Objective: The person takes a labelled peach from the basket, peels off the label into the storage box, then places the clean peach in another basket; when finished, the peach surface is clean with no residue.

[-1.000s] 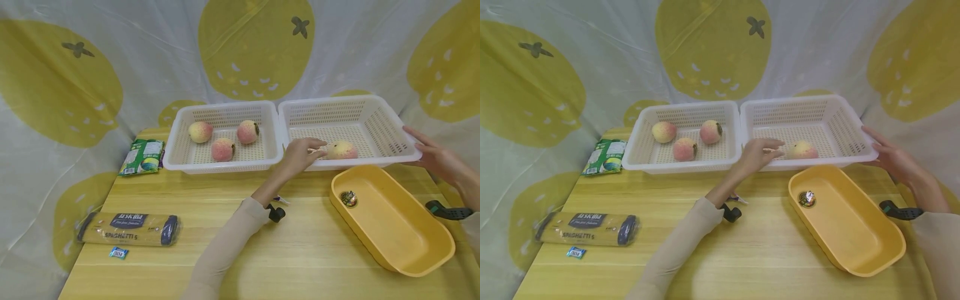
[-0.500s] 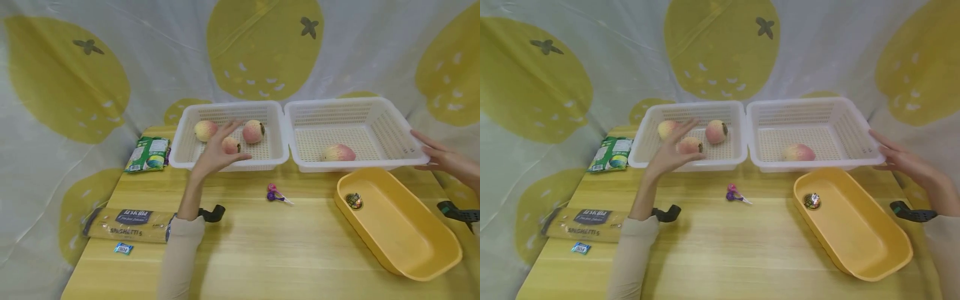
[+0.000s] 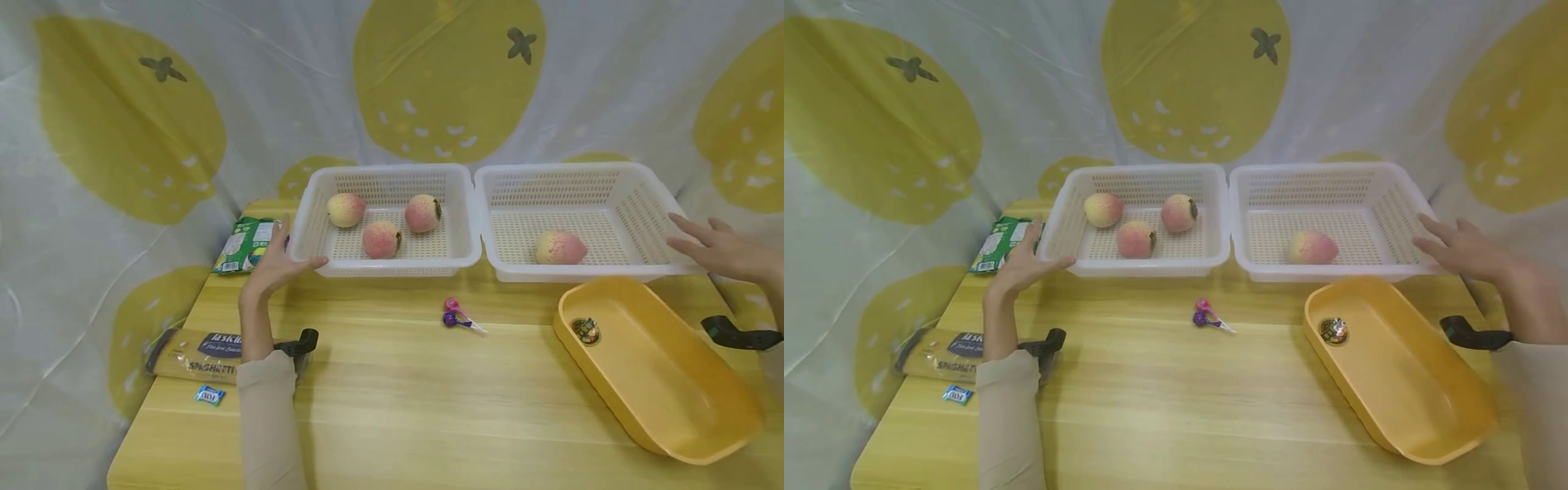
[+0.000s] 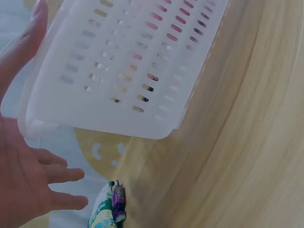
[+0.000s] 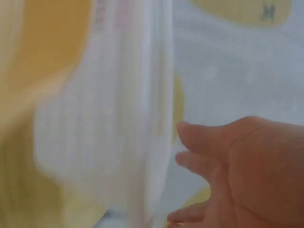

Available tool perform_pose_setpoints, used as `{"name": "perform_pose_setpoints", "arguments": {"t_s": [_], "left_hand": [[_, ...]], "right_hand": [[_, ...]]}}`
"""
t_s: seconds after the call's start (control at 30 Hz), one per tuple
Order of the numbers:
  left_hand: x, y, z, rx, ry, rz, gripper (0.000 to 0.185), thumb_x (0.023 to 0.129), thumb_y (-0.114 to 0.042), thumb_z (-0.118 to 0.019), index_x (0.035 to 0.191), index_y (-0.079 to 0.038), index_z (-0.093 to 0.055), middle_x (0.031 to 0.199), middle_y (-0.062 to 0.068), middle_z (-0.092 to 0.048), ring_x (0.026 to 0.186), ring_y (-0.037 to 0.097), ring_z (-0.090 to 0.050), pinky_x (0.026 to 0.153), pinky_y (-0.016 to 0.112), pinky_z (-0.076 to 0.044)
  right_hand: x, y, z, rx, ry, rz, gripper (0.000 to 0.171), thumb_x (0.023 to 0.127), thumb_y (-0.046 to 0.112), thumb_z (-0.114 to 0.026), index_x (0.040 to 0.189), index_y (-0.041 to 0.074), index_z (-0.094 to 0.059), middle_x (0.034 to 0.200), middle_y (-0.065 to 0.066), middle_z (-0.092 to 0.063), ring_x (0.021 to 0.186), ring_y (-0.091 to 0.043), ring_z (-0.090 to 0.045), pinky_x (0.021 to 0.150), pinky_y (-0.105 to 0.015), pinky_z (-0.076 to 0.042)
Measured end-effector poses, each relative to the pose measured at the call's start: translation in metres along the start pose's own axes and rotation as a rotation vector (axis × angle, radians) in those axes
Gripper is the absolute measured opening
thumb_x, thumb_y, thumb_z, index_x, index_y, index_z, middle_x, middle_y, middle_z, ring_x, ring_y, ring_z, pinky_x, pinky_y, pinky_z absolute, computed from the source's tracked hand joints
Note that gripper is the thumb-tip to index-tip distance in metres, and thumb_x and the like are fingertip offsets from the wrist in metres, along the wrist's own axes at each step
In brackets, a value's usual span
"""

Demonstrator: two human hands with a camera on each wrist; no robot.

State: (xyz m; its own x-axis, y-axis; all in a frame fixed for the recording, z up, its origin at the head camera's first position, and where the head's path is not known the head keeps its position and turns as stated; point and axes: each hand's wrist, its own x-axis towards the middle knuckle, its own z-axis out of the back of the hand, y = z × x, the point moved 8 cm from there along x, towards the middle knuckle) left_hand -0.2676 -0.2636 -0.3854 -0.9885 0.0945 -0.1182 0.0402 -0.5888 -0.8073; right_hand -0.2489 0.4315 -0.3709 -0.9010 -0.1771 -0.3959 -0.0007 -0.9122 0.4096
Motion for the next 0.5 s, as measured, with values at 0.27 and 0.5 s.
{"name": "perform_pose_setpoints", "arguments": {"t_s": [0.27,0.5], "left_hand": [[0.005,0.015,-0.007,-0.080,0.022,0.033,0.119,0.089,-0.036,-0.082,0.165,-0.033,0.009,0.165,0.022,-0.032,0.137,0.040,-0.045,0.117,0.057,-0.037],[0.005,0.016,-0.009,-0.182,0.025,0.028,0.119,0.089,-0.029,-0.082,0.165,-0.036,0.010,0.167,0.018,-0.031,0.140,0.038,-0.043,0.122,0.055,-0.031]], "right_hand": [[0.012,0.176,-0.009,0.149,-0.100,0.405,0.069,0.110,0.032,-0.049,0.168,0.021,-0.013,0.174,-0.020,-0.010,0.159,-0.048,-0.008,0.122,-0.074,-0.009],[0.039,0.284,-0.062,0.332,0.033,0.578,0.068,0.110,0.031,-0.050,0.167,0.034,-0.013,0.172,-0.012,-0.026,0.157,-0.038,-0.026,0.124,-0.065,-0.024]]}}
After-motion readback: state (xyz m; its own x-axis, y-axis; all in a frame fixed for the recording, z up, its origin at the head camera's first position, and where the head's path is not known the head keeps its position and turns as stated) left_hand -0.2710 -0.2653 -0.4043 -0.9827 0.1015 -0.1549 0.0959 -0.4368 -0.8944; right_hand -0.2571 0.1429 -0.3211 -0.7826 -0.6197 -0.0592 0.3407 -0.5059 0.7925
